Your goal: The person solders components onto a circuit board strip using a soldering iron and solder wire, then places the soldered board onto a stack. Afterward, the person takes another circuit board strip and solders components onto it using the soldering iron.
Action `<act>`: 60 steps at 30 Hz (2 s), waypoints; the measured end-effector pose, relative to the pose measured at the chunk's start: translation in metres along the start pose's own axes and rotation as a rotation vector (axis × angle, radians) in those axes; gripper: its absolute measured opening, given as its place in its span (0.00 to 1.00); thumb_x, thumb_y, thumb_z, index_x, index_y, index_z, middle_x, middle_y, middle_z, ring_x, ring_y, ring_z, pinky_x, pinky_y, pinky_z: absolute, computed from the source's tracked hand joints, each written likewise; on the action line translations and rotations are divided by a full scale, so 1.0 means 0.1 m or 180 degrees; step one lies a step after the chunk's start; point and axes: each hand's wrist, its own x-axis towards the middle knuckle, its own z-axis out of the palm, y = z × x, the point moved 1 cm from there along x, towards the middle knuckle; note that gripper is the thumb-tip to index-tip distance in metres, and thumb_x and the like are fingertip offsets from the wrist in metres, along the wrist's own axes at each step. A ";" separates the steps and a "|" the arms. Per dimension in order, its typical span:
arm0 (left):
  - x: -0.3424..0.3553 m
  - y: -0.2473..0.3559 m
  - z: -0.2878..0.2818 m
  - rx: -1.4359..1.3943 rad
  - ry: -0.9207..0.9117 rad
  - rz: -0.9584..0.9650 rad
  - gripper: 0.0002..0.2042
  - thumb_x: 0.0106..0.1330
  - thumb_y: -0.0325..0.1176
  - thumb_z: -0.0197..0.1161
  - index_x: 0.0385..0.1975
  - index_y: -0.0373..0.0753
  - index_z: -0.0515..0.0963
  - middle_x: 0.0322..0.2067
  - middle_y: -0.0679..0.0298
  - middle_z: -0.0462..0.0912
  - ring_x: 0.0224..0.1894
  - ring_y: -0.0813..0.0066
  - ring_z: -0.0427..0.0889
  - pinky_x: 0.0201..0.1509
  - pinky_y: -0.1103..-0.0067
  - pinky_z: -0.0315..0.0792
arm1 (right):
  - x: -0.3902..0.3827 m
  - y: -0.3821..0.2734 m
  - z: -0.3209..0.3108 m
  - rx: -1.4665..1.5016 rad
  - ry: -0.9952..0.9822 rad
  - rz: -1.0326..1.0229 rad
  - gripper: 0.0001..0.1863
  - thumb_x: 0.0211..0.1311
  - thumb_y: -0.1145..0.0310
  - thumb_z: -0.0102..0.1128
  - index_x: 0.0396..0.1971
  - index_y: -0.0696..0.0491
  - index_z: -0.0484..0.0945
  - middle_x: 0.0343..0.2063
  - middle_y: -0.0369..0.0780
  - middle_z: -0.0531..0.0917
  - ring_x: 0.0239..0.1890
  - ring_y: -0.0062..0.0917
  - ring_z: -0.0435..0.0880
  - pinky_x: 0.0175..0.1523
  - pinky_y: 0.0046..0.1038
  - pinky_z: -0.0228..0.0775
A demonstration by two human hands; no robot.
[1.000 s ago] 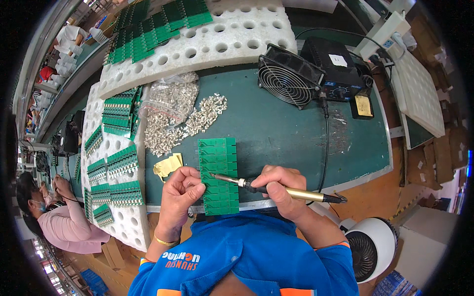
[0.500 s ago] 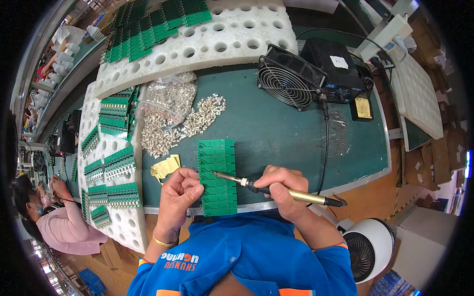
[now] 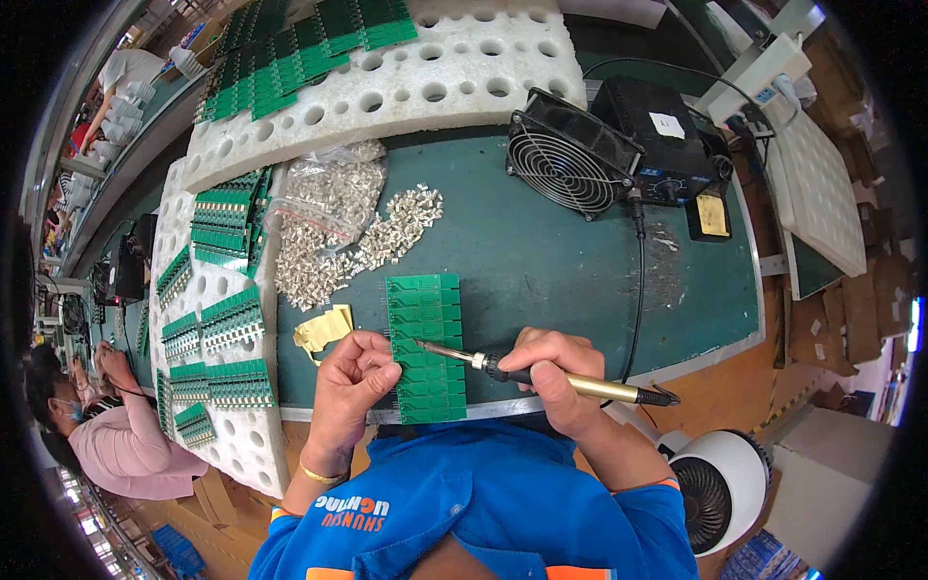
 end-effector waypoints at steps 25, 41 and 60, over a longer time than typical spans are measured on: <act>0.00 0.04 -0.09 -0.0047 0.0041 0.0027 0.08 0.66 0.24 0.65 0.42 0.36 0.74 0.33 0.71 0.81 0.36 0.90 0.76 0.41 0.89 0.70 | 0.04 0.03 0.03 0.0356 0.0431 -0.0212 0.26 0.75 0.49 0.44 0.36 0.60 0.75 0.19 0.37 0.72 0.20 0.18 0.67 0.32 0.26 0.61; -0.10 0.02 -0.11 -0.0265 -0.0469 -0.0143 0.10 0.70 0.30 0.61 0.46 0.32 0.78 0.38 0.64 0.84 0.39 0.83 0.81 0.44 0.84 0.75 | 0.33 -0.05 0.34 -0.1238 0.0423 -0.0334 0.15 0.55 0.77 0.66 0.43 0.55 0.77 0.33 0.38 0.74 0.30 0.20 0.74 0.36 0.22 0.68; -0.08 0.05 -0.14 0.0118 -0.0278 -0.0033 0.11 0.69 0.35 0.62 0.42 0.34 0.81 0.36 0.66 0.85 0.38 0.83 0.82 0.45 0.83 0.76 | 0.11 0.10 0.40 -0.1367 0.0630 -0.0502 0.16 0.57 0.81 0.63 0.45 0.56 0.74 0.34 0.39 0.73 0.29 0.19 0.74 0.35 0.21 0.69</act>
